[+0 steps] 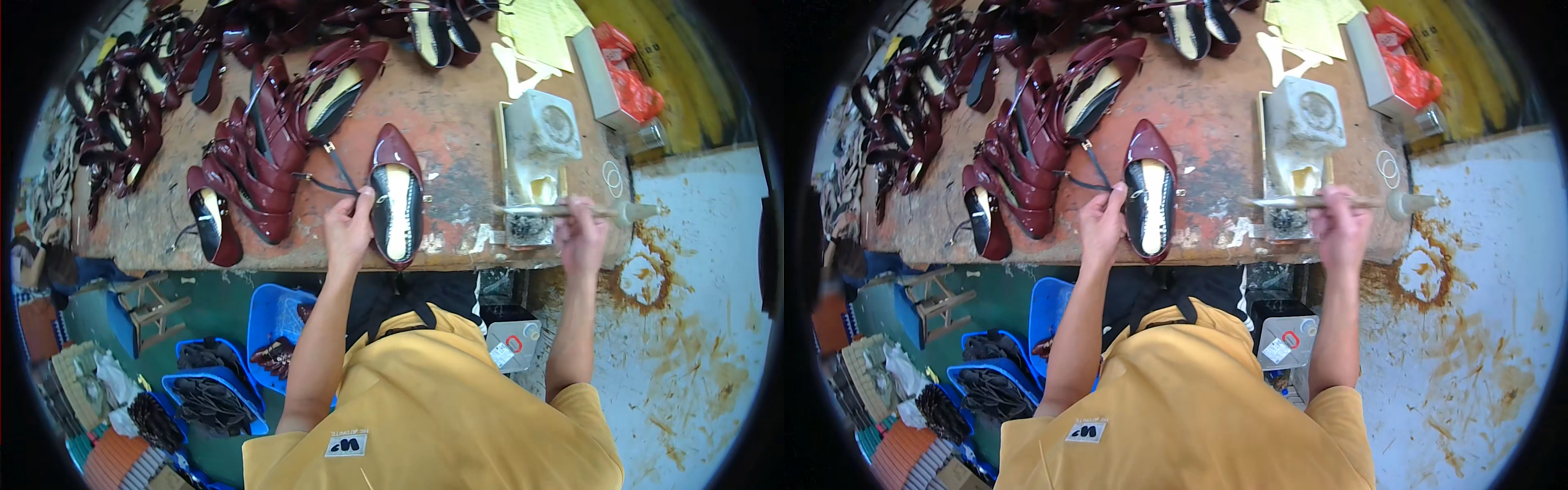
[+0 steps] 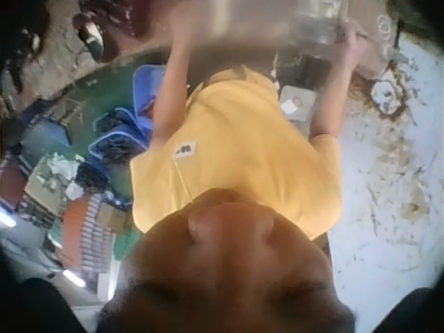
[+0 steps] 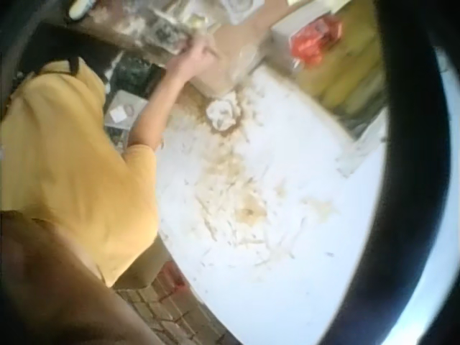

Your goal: Applying glue to shoe components and assembling shoes in a manufacturing setting.

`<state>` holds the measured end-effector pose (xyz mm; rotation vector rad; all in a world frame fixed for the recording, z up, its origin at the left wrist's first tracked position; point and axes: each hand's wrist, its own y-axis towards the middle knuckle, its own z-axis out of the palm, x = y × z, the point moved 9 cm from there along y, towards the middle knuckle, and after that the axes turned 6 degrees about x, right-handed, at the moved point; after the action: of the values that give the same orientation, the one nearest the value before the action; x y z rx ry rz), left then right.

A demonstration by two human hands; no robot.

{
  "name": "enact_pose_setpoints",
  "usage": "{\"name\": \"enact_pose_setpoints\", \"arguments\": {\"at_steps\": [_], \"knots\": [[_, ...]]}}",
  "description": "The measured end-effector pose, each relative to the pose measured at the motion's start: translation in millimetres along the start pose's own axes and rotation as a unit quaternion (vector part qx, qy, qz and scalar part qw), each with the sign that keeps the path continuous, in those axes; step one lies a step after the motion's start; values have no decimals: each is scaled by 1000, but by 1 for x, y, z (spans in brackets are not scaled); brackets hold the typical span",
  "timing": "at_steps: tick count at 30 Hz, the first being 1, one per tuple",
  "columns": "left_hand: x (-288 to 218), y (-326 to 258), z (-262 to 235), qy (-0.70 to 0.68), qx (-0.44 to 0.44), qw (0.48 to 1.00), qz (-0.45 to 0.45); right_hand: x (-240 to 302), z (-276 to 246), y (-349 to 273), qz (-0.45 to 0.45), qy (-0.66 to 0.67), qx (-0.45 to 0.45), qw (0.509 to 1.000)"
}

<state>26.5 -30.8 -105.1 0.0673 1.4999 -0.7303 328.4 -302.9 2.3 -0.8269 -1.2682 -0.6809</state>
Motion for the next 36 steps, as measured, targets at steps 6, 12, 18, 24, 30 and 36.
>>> {"name": "enact_pose_setpoints", "arguments": {"at_steps": [6, 12, 18, 24, 30, 36], "knots": [[-3, -4, -6, 47, 27, 999, 1, -2, 202, -44, -280, -247, 185, 909], [-5, -5, -5, 31, 34, 999, -10, -7, 215, -71, -315, -303, 205, 876], [-8, -3, -4, 26, 49, 998, -3, -33, 213, -48, 10, -288, 374, 882], [-9, -2, -3, 37, 66, 997, -17, 25, 252, -37, -309, -406, 418, 752], [3, 2, -12, 107, 39, 992, 54, -6, 246, -74, -408, -456, 268, 744], [-43, -11, -25, 76, -31, 974, 209, 57, 179, -97, -424, -281, 159, 846]]}}
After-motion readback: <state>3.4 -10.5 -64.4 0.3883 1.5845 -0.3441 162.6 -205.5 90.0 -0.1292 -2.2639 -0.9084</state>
